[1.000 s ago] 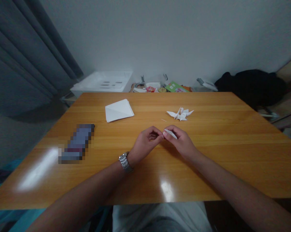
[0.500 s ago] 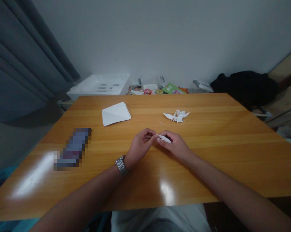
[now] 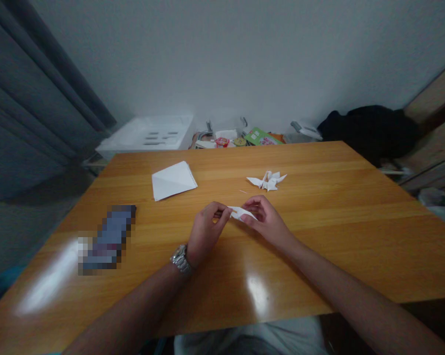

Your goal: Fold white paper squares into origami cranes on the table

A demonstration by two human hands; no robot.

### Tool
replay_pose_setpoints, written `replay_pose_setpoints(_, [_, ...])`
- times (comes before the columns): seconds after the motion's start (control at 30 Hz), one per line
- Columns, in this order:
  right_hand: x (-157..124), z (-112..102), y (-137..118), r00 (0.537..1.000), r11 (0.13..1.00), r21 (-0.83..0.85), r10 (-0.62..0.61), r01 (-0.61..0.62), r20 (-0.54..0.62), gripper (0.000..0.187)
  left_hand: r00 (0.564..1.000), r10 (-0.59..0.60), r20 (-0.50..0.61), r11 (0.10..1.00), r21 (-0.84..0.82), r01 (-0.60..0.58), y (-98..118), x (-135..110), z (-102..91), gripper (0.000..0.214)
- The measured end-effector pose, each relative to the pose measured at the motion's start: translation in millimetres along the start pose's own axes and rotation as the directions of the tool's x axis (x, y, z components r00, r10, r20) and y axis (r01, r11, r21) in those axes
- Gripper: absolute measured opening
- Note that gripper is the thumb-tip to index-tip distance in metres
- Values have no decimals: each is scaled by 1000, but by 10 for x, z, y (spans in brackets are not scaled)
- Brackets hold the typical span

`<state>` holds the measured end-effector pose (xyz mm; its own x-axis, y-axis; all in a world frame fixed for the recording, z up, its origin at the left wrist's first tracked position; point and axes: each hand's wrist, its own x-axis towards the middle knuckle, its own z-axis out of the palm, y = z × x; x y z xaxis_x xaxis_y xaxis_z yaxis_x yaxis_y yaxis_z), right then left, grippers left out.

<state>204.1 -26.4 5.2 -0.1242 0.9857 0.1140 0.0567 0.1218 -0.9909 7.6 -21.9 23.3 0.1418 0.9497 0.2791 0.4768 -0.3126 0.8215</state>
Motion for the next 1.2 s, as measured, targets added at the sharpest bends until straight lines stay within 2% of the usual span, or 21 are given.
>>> replay_pose_setpoints(0.1, [13, -42, 23, 999, 996, -89, 23, -27, -49, 36, 999, -13, -47, 998, 61, 16, -38, 33, -41, 22])
replay_pose_setpoints(0.17, [9, -51, 22, 999, 994, -93, 54, -53, 4, 32, 998, 1, -67, 996, 84, 5, -49, 38, -55, 22])
replay_pose_setpoints(0.27, [-12, -31, -1, 989, 993, -5, 118, -118, 84, 31, 998, 42, -45, 997, 61, -39, -24, 16, -60, 22])
replay_pose_setpoints(0.4, [-32, -13, -41, 978, 979, 120, 145, -164, 152, 29, 998, 53, 42, 995, -82, -49, 50, -30, -71, 24])
replay_pose_setpoints(0.5, [-40, -37, -68, 975, 966, 191, 139, -172, 172, 27, 1000, 4, 28, 976, -219, 2, 66, -46, -73, 29])
replay_pose_setpoints(0.6, [-45, -69, -94, 965, 959, 209, 148, -194, 217, 27, 984, 19, 175, 945, -324, 40, 38, -44, -48, 34])
replay_pose_setpoints(0.67, [-45, -84, -105, 963, 961, 194, 152, -197, 224, 28, 966, 18, 257, 940, -334, 72, 13, -39, -25, 31])
replay_pose_setpoints(0.8, [-33, -101, -97, 973, 979, 110, 150, -171, 176, 29, 960, -44, 277, 936, -325, 137, -24, -30, 4, 30])
replay_pose_setpoints(0.93, [-6, -121, -83, 977, 990, 7, 137, -140, 162, 30, 933, -71, 353, 930, -314, 190, -58, -8, -2, 37])
replay_pose_setpoints(1.07, [33, -176, -110, 978, 988, -77, 144, -134, 149, 33, 952, -67, 298, 957, -250, 146, -101, 51, -33, 38])
replay_pose_setpoints(1.2, [83, -242, -169, 970, 980, -127, 175, -155, 171, 35, 951, -75, 299, 975, -177, 133, -124, 124, -95, 37])
